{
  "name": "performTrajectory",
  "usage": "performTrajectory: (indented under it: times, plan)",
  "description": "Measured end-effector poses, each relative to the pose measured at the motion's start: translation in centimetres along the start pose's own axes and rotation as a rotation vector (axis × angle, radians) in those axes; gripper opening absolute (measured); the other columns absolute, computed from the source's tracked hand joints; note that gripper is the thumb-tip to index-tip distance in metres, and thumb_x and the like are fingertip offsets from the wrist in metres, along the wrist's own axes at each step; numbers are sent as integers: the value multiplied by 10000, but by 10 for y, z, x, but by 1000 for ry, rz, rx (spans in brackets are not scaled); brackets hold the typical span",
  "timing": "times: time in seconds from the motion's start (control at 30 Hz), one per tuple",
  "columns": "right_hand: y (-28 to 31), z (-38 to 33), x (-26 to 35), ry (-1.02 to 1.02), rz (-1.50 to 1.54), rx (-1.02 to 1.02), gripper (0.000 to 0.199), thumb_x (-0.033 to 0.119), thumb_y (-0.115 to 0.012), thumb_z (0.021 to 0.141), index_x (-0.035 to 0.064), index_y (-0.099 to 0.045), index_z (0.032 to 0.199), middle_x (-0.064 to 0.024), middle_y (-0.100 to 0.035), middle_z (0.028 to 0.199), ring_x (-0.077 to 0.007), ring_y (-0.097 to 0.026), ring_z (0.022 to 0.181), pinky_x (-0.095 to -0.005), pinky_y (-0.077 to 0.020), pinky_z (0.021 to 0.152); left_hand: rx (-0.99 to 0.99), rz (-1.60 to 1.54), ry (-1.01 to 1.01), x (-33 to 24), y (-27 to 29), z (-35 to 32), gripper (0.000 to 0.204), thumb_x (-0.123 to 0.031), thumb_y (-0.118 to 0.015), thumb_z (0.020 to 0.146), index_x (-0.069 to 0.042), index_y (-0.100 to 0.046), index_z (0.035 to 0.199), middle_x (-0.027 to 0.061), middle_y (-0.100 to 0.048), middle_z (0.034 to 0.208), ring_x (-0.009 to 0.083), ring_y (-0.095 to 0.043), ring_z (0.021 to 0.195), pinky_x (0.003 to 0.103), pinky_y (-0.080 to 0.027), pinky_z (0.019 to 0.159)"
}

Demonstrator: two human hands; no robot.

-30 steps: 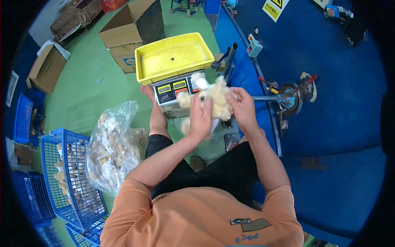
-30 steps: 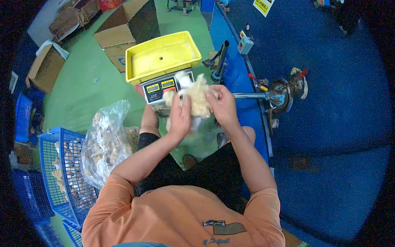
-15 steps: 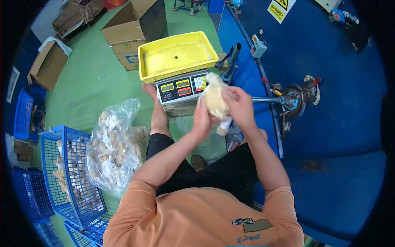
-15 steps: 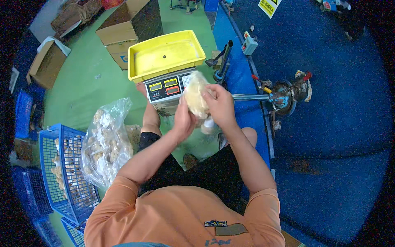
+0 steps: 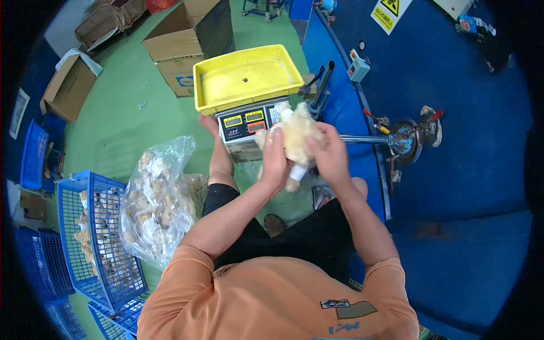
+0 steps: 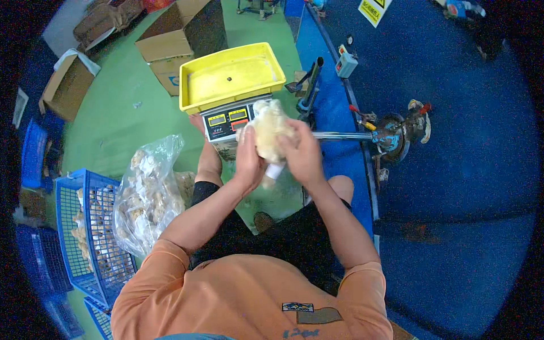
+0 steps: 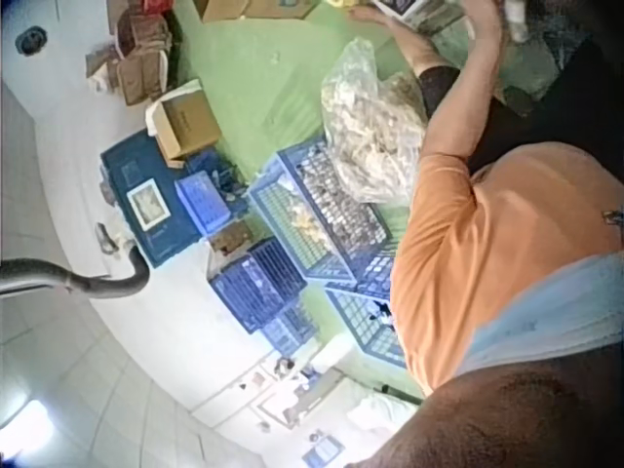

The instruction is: Weighing stuffed toy bears on an electronic scale and preparing them with tags and plastic bags.

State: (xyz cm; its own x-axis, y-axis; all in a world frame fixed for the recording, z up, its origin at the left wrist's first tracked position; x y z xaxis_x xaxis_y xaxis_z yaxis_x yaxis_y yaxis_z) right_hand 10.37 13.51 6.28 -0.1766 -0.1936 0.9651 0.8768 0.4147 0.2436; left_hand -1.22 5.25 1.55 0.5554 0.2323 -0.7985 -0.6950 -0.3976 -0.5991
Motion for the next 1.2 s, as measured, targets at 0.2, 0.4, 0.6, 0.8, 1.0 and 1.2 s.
performTrajectory:
  times: [0.2,0.4,0.6,0.8,1.0,1.2]
  plan:
    - [-18,-1,10,148,-37,37,312,65,-619,911,6,-572,1213,-131,-676,997,-182,-636,819,-296,-544,727,-84,-233,-67,-2,16,-2,352,-284,-412,1064,-39,-406,1316,179,-606,1151,235,-684,936,325,-604,786]
    - [5,2,-8,80,-14,56,316,102,-636,918,6,-572,1211,-133,-672,964,-165,-627,778,-289,-532,681,-116,-246,-94,12,-3,-6,368,-310,-401,1069,-53,-383,1331,172,-609,1126,219,-680,879,306,-596,724]
    - [-19,-1,-3,-72,-44,125,379,154,-683,885,31,-577,1228,-139,-643,1109,-206,-631,889,-343,-531,762,-57,-93,0,0,21,-12,455,-375,-366,1078,-36,-366,1381,164,-608,1172,217,-662,945,297,-580,771]
    - [-27,-16,68,396,-654,-30,451,189,-729,827,99,-584,1244,-116,-575,1272,-271,-607,1041,-391,-517,871,-33,44,-10,-23,21,-14,485,-414,-386,1073,-43,-379,1385,152,-653,1079,222,-678,904,293,-578,719]
    - [-50,-18,88,640,-838,177,517,192,-782,747,167,-602,1231,-83,-531,1340,-311,-574,1124,-406,-502,922,199,243,90,-66,22,-56,633,-479,-474,1035,-3,-416,1448,171,-696,1042,262,-675,958,321,-554,816]
    - [-37,-6,71,513,-757,198,560,178,-818,695,169,-610,1214,-72,-536,1345,-304,-566,1154,-404,-490,951,-120,449,354,-32,122,-36,623,-353,-656,957,47,-467,1396,210,-665,1159,266,-670,1009,330,-553,861]
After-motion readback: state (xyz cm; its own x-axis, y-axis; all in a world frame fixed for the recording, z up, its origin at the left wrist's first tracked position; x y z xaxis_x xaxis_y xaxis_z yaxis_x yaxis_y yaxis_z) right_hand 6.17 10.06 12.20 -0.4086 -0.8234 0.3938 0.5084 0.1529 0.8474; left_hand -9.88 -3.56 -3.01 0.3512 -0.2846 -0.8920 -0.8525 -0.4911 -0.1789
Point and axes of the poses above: each hand's wrist, its own z-axis towards the middle knuckle, its own y-axis out of the back of the hand, x = y × z, the point moved 8 cm from there along z, towards the middle knuckle
